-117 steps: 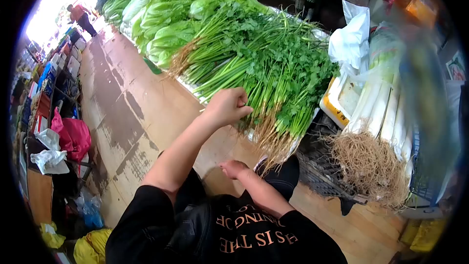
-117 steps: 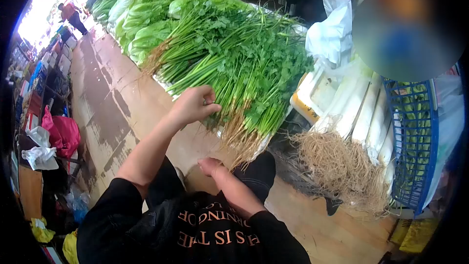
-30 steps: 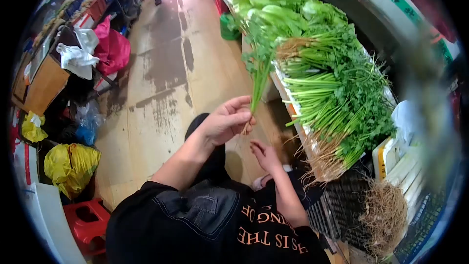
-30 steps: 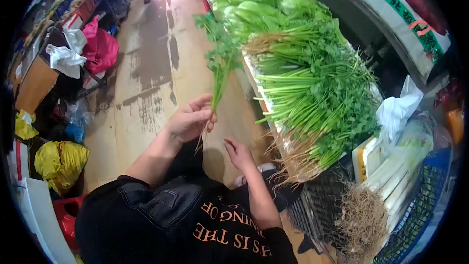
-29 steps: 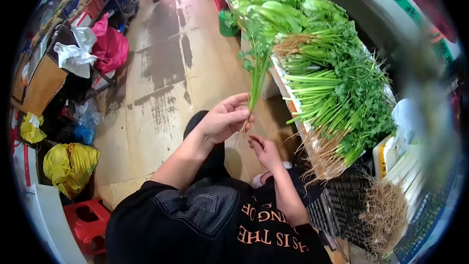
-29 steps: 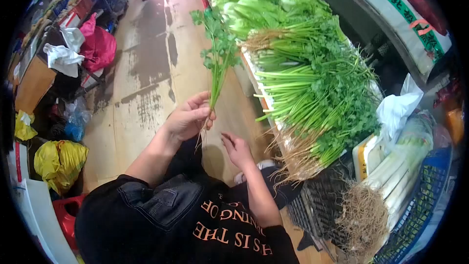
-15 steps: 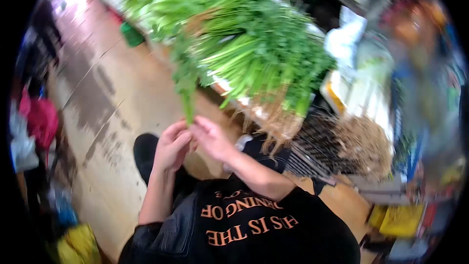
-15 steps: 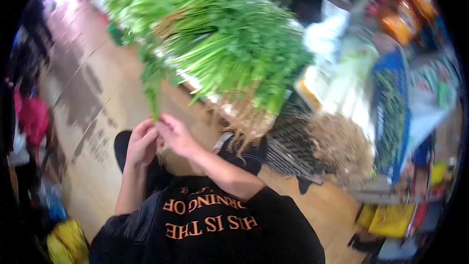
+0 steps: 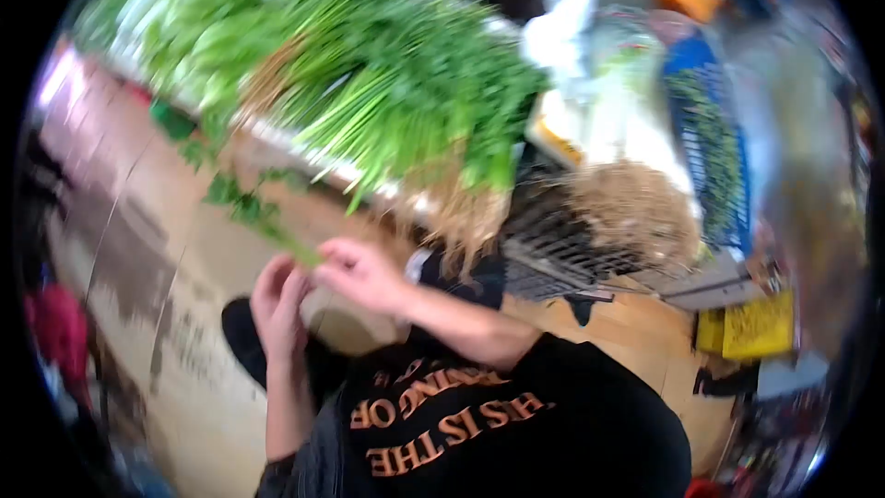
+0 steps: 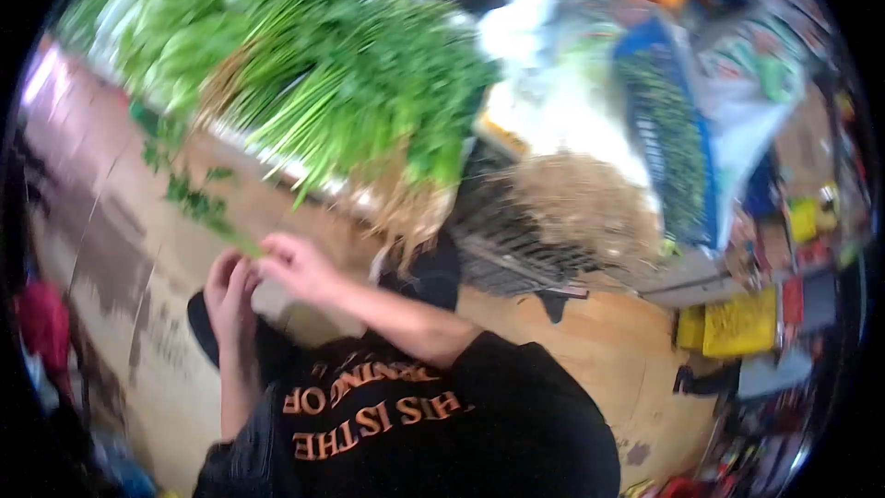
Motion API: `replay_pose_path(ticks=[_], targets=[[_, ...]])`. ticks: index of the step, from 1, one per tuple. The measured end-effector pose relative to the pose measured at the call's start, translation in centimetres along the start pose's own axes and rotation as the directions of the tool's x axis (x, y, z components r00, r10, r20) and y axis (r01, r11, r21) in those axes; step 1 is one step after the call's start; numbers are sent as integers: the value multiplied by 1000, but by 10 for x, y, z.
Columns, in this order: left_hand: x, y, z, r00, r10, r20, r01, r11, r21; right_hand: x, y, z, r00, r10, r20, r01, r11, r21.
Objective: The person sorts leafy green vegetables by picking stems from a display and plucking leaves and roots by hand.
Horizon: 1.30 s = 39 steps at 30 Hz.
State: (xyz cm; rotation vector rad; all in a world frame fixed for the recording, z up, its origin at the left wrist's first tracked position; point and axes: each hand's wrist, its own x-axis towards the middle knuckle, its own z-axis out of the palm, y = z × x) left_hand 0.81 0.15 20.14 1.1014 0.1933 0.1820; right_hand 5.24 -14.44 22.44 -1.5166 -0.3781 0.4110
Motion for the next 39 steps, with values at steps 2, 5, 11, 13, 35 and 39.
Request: replay_pose_path(ticks=[2, 5, 11, 13, 35, 39], targets=[[2, 2, 1, 999, -6, 40, 4, 999, 47, 1, 6, 1, 998, 28, -56, -32, 996, -77], [4, -5, -4, 997, 22, 78, -18, 999, -47, 2, 4, 2, 977, -192, -94, 160, 947, -277], [1, -2, 6, 999, 28, 33, -24, 993, -116, 5, 4, 1, 896, -444, -6, 373, 759, -533], [3, -3, 5, 999, 21, 49, -14, 991, -131, 4, 0, 2, 904, -427, -23, 363, 795, -487], [23, 3, 0, 998, -61, -22, 59, 992, -107, 29, 19, -2, 991, -107, -87, 110, 993, 34], [26, 2, -11, 996, -68, -59, 66, 997, -31, 37, 14, 8, 997, -72, 20, 70, 995, 70]])
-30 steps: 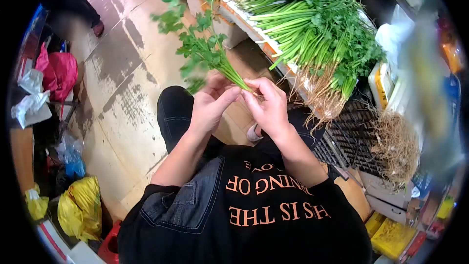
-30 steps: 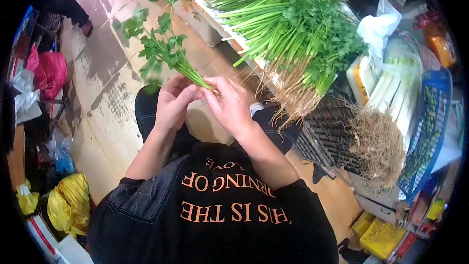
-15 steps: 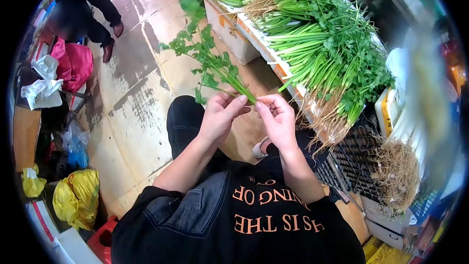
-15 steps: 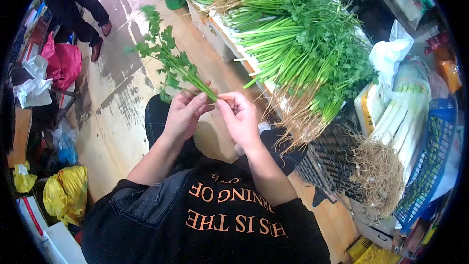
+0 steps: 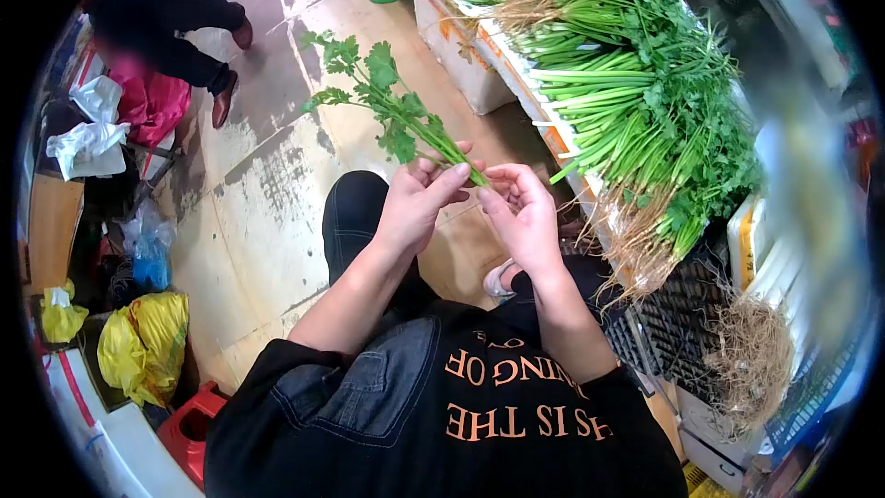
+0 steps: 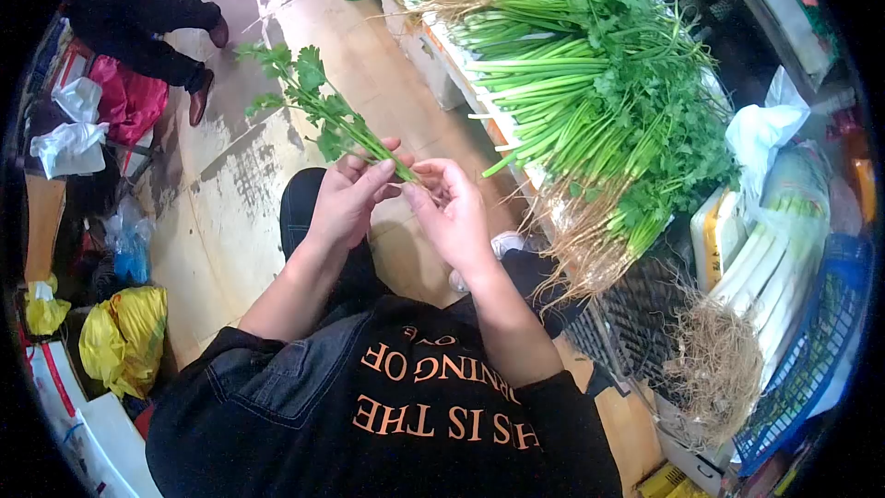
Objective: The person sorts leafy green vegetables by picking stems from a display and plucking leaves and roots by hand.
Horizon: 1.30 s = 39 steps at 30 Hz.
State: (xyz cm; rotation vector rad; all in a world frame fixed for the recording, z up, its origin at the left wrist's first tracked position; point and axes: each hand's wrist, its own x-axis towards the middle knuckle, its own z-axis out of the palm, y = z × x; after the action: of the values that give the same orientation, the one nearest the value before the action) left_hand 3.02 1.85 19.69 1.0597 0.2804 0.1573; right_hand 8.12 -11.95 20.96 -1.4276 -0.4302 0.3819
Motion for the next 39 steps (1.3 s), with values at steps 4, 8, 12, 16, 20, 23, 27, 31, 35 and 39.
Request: replay_pose_path(ticks=[4, 8, 12, 16, 20, 23, 27, 31, 35, 39], targets=[[6, 7, 1, 999, 33, -36, -33, 999, 2, 8, 2, 2, 996, 88, 17, -89, 996, 32], [5, 11, 2, 995, 53, -90, -63, 992, -108, 8, 4, 4, 998, 67, -15, -66, 994, 83], [5, 11, -5, 994, 52, -98, -62, 992, -106, 1, 11, 2, 995, 99, 29, -102, 983, 149], [-1, 9, -6, 995, 59, -81, -62, 998, -31, -2, 8, 4, 994, 103, 39, -107, 987, 120], [-7, 17, -5, 991, 107, -86, -101, 993, 67, -4, 8, 5, 990, 120, 73, -119, 993, -25], [-10, 19, -11, 989, 140, -43, -133, 983, 127, -12, 3, -1, 992, 115, 58, -106, 983, -148], [-14, 17, -14, 991, 117, -60, -95, 953, 288, -13, 7, 4, 999, -47, 14, 49, 972, -229], [-26, 25, 1, 988, 141, 65, -152, 966, 211, -13, 11, -4, 993, -54, 106, 79, 963, -258], [-23, 8, 2, 956, 232, 180, -261, 952, 160, -17, 8, -3, 997, -50, 63, 60, 984, -170], [-32, 12, 8, 969, 186, 164, -214, 960, 178, -15, 9, -3, 992, -79, 95, 89, 990, -109]])
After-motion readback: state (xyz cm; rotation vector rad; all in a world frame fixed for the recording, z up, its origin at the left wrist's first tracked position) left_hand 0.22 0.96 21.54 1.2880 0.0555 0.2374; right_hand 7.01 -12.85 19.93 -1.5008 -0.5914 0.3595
